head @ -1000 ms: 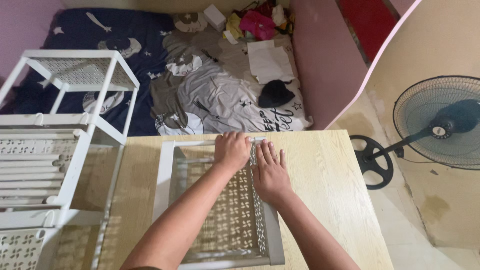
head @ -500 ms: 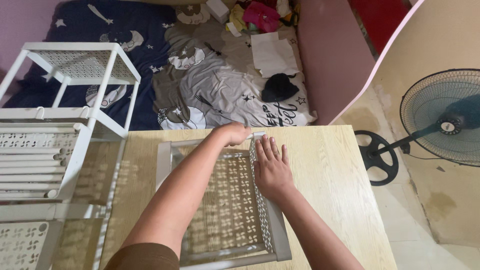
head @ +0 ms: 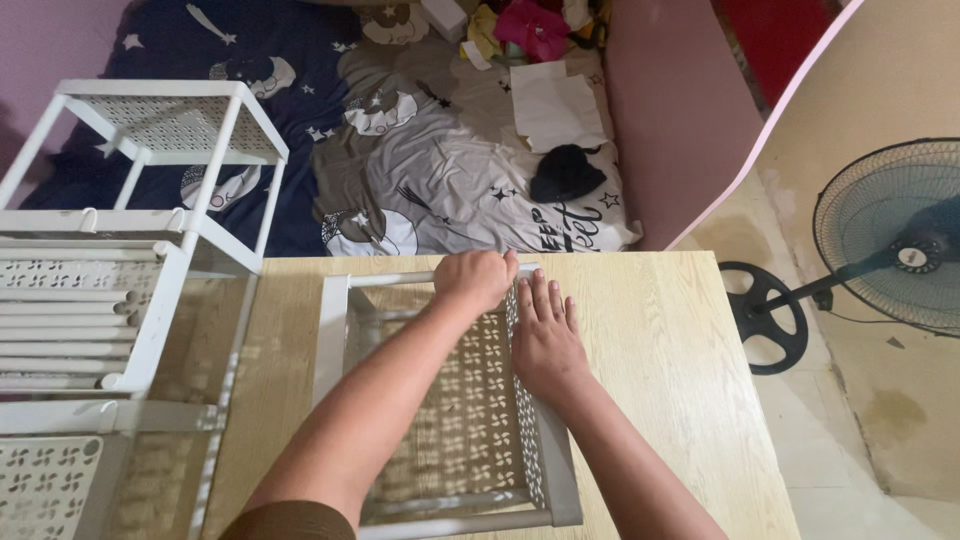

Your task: The person disassembles a white perforated storage rack on a table, pulling side panels off the frame, detaching white support rods, and stacking the removed trays and rods on the table. The clip ends with the parts separated and the empty frame set aside.

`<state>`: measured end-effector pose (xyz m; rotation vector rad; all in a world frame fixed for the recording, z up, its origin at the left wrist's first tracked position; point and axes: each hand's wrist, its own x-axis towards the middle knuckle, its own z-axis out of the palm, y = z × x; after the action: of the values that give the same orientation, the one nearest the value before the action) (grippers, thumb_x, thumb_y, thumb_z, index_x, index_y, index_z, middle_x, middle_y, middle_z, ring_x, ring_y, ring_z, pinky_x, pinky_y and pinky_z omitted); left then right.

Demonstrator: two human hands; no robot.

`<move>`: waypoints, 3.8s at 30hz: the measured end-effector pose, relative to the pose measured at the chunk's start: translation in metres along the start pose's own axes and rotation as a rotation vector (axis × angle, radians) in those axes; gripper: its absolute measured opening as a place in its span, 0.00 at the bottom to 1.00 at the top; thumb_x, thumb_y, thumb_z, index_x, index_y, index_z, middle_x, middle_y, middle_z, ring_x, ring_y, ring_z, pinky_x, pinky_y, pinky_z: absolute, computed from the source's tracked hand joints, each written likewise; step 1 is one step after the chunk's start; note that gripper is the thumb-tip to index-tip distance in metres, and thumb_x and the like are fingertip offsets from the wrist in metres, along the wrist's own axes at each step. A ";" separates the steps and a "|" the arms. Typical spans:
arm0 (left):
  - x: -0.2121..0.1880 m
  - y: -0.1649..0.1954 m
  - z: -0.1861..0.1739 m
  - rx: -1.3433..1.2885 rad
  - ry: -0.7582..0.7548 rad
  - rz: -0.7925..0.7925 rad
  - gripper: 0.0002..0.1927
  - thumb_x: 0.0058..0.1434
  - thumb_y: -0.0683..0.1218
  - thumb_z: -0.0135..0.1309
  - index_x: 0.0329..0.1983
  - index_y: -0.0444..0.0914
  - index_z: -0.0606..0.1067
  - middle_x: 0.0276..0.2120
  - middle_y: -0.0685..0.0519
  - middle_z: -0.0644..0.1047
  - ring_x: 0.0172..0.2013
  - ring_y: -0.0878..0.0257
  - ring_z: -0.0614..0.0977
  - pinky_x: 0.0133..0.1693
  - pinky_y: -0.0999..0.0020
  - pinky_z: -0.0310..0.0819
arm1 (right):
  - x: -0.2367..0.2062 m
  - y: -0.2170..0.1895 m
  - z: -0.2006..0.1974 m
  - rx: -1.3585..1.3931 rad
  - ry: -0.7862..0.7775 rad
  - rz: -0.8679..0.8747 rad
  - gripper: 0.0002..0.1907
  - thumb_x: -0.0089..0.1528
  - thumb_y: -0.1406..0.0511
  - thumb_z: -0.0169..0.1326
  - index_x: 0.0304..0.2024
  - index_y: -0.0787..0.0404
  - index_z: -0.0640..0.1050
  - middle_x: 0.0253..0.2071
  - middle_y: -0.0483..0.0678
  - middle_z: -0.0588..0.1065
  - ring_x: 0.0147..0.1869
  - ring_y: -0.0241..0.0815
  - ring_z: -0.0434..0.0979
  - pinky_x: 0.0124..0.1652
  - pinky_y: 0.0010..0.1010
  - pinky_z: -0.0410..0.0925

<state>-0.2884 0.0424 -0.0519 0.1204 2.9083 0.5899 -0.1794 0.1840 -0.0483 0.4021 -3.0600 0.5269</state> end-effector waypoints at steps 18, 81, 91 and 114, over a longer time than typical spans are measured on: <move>-0.032 -0.005 -0.006 -0.067 0.380 0.300 0.19 0.68 0.56 0.51 0.31 0.39 0.81 0.33 0.45 0.83 0.41 0.46 0.82 0.45 0.50 0.73 | -0.004 0.001 -0.005 -0.035 -0.029 0.045 0.39 0.64 0.58 0.43 0.74 0.64 0.51 0.78 0.62 0.45 0.81 0.64 0.42 0.71 0.59 0.37; -0.211 -0.052 -0.090 -0.054 1.056 0.382 0.24 0.62 0.33 0.48 0.63 0.30 0.69 0.63 0.35 0.66 0.69 0.34 0.65 0.68 0.44 0.63 | -0.049 0.004 -0.074 -0.037 0.744 -0.234 0.29 0.66 0.69 0.44 0.70 0.71 0.65 0.76 0.67 0.58 0.82 0.68 0.48 0.75 0.59 0.42; -0.284 -0.043 -0.041 0.087 1.162 0.369 0.27 0.63 0.33 0.49 0.67 0.33 0.64 0.65 0.35 0.61 0.70 0.31 0.62 0.70 0.42 0.63 | -0.123 0.028 -0.034 -0.078 0.919 -0.323 0.30 0.67 0.66 0.47 0.70 0.75 0.64 0.75 0.70 0.57 0.83 0.65 0.43 0.75 0.55 0.31; -0.334 -0.058 -0.065 0.021 0.929 0.427 0.27 0.64 0.57 0.54 0.58 0.35 0.68 0.61 0.36 0.66 0.66 0.37 0.64 0.63 0.37 0.55 | -0.193 -0.042 -0.087 0.008 0.754 -0.163 0.31 0.68 0.58 0.40 0.71 0.64 0.63 0.74 0.60 0.61 0.83 0.59 0.50 0.75 0.53 0.27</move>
<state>0.0249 -0.0727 0.0349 0.6371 3.8173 0.8572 0.0148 0.2225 0.0377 0.3446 -2.2823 0.5281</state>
